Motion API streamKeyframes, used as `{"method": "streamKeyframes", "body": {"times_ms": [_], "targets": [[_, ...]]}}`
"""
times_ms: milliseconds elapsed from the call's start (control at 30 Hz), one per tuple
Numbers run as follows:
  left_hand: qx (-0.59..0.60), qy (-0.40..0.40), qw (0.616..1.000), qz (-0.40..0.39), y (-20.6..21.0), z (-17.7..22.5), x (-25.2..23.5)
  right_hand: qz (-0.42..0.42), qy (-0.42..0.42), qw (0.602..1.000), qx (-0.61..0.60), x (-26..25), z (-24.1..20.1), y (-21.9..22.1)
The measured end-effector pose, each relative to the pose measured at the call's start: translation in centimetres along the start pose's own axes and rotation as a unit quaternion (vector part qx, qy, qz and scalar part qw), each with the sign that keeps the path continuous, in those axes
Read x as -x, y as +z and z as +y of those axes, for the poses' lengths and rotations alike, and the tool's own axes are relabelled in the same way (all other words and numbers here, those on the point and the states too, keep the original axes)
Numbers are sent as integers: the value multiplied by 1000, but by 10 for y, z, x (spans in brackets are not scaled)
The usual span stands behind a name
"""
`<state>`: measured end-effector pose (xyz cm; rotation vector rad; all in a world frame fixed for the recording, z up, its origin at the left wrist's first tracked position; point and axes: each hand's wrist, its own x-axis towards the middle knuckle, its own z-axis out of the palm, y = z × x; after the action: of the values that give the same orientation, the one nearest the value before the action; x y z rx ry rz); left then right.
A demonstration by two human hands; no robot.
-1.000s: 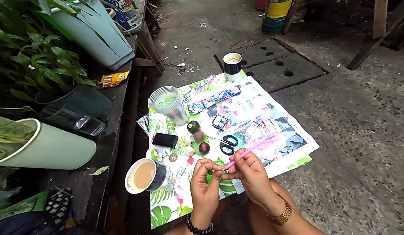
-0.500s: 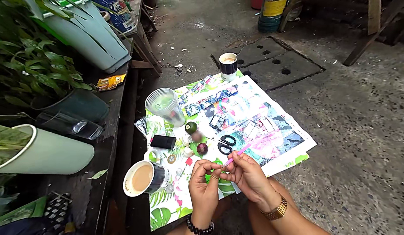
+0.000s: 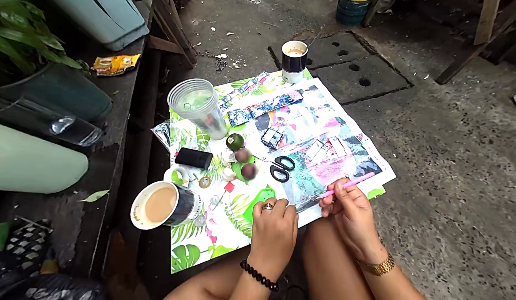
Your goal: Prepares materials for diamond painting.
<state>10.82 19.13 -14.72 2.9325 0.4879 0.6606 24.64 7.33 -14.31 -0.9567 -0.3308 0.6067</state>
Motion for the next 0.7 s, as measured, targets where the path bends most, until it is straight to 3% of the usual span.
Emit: {"method": "streamKeyframes", "body": {"times_ms": [133,333,700], "targets": [[2,-20,1000,18,4,1,-3,-106,-110,977,146,2,12,-9],[-14,-33,999,31,8,2,-6,-189,-228,889,351,-10,27,-21],[-6,-43,998,50,8,2,-7,-264,-253,836,409,-15,27,-15]]}}
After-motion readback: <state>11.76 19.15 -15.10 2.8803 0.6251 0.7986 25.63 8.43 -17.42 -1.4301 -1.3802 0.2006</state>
